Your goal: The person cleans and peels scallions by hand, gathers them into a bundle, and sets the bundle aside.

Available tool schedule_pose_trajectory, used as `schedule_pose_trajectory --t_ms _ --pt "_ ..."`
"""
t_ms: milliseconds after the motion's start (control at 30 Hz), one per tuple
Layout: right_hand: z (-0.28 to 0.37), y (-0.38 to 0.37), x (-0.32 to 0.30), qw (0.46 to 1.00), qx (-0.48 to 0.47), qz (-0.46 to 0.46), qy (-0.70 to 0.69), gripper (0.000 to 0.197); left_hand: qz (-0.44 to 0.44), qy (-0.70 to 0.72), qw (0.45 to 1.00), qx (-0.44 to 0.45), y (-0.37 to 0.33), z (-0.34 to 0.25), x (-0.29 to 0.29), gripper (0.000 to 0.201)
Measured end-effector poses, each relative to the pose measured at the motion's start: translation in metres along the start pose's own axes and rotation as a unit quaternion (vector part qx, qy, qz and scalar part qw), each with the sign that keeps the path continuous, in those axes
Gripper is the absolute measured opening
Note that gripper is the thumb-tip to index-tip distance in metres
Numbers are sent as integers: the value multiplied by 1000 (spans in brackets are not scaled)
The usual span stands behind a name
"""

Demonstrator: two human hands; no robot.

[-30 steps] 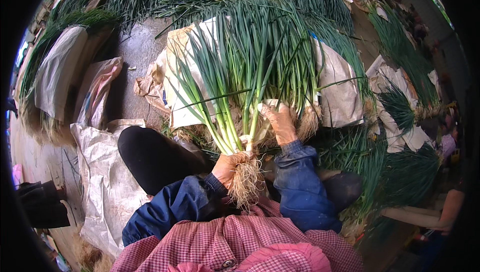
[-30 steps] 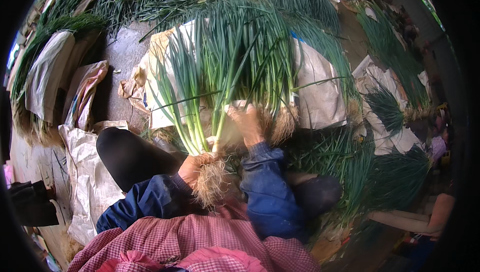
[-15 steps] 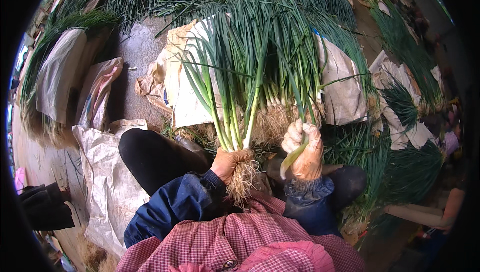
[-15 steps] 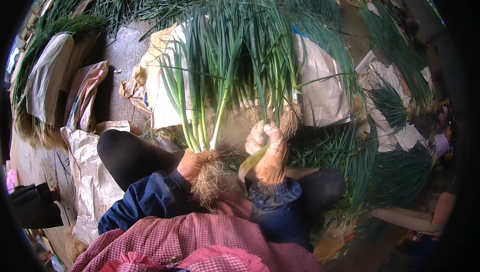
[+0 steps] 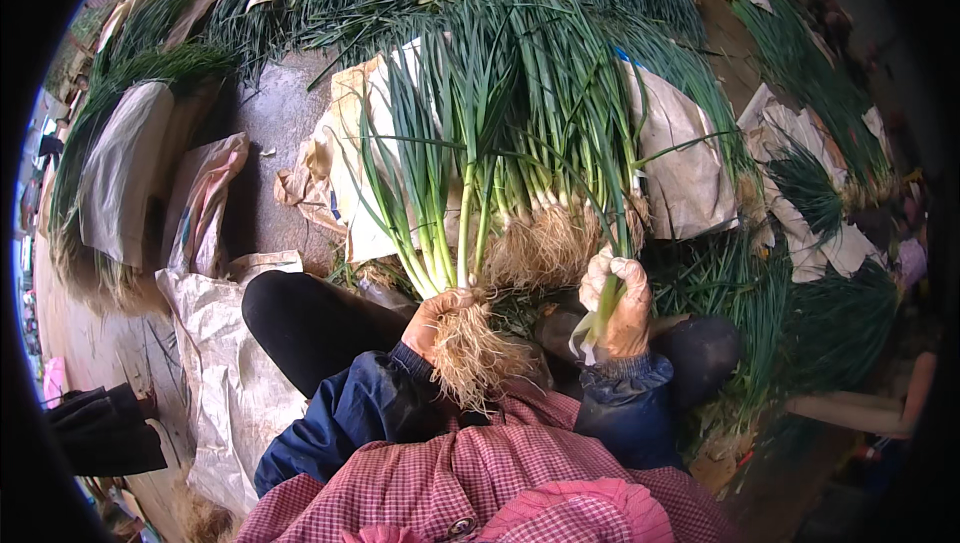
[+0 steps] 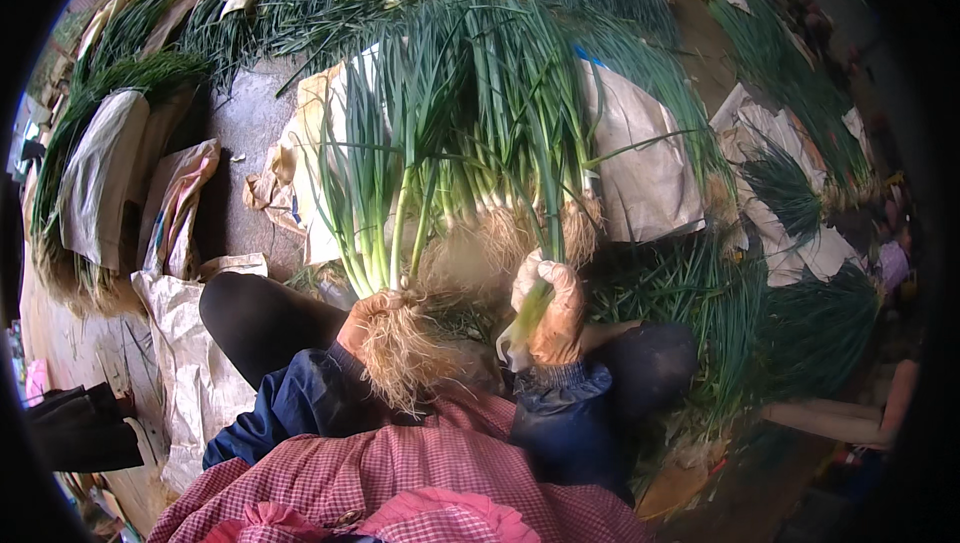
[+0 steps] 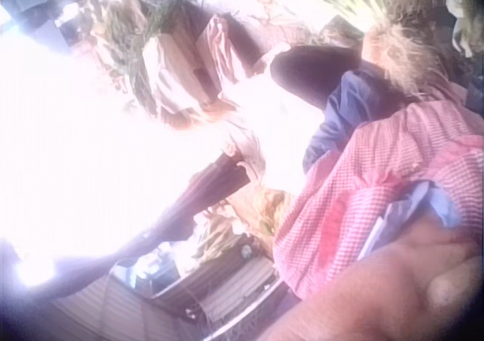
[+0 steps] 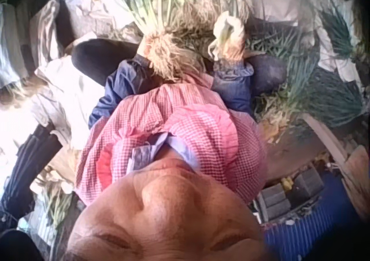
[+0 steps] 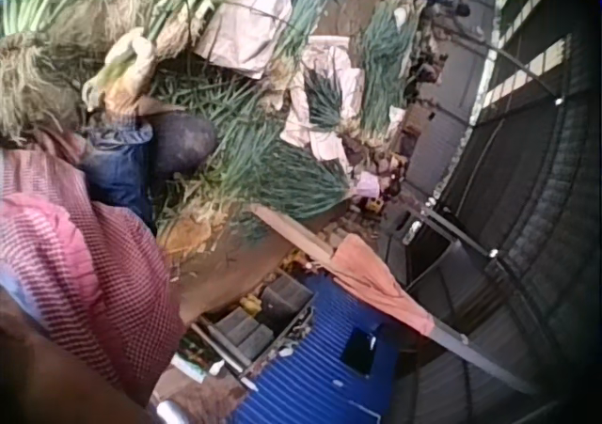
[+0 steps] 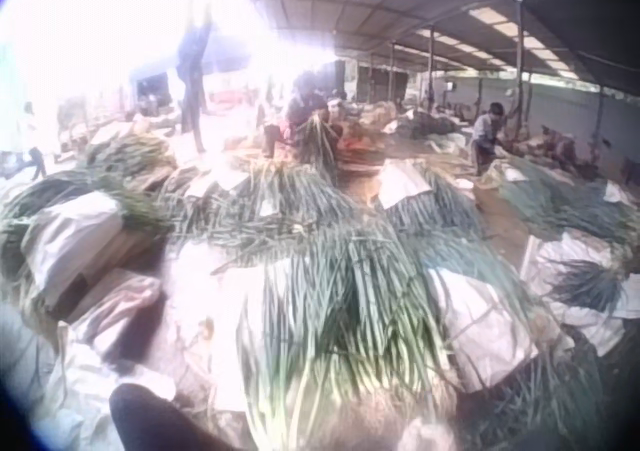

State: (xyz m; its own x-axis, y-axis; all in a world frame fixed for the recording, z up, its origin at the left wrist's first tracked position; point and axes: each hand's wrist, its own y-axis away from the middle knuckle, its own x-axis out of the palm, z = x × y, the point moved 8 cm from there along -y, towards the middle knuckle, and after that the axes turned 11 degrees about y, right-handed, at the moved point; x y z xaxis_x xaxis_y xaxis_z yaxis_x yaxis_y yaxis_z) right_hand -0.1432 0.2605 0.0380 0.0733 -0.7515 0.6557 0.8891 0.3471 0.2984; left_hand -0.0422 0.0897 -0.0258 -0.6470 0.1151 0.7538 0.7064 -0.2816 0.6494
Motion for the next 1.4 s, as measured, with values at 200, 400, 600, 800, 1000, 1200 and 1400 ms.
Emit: schedule_pose_trajectory --t_ms 200,400,600,800,1000,1200,1400 --pt "-62 -86 -1 903 15 -21 429 24 95 105 988 -62 7 27 21 30" --pt "-55 -23 -9 963 -31 -43 263 18 92 109 989 -32 4 28 4 31" --pt "42 61 -23 976 -186 -84 -76 16 81 76 993 -47 -19 40 15 33" --pt "71 57 -17 984 -172 48 -21 82 99 56 991 -63 -20 40 10 34" --pt "-60 -26 5 923 -26 -3 384 32 53 -80 993 -62 6 32 -4 36" --pt "-98 -13 55 950 196 50 237 36 29 -43 996 -68 20 24 -3 34" --pt "-98 -48 57 958 124 0 258 31 102 62 991 -51 29 13 32 37"
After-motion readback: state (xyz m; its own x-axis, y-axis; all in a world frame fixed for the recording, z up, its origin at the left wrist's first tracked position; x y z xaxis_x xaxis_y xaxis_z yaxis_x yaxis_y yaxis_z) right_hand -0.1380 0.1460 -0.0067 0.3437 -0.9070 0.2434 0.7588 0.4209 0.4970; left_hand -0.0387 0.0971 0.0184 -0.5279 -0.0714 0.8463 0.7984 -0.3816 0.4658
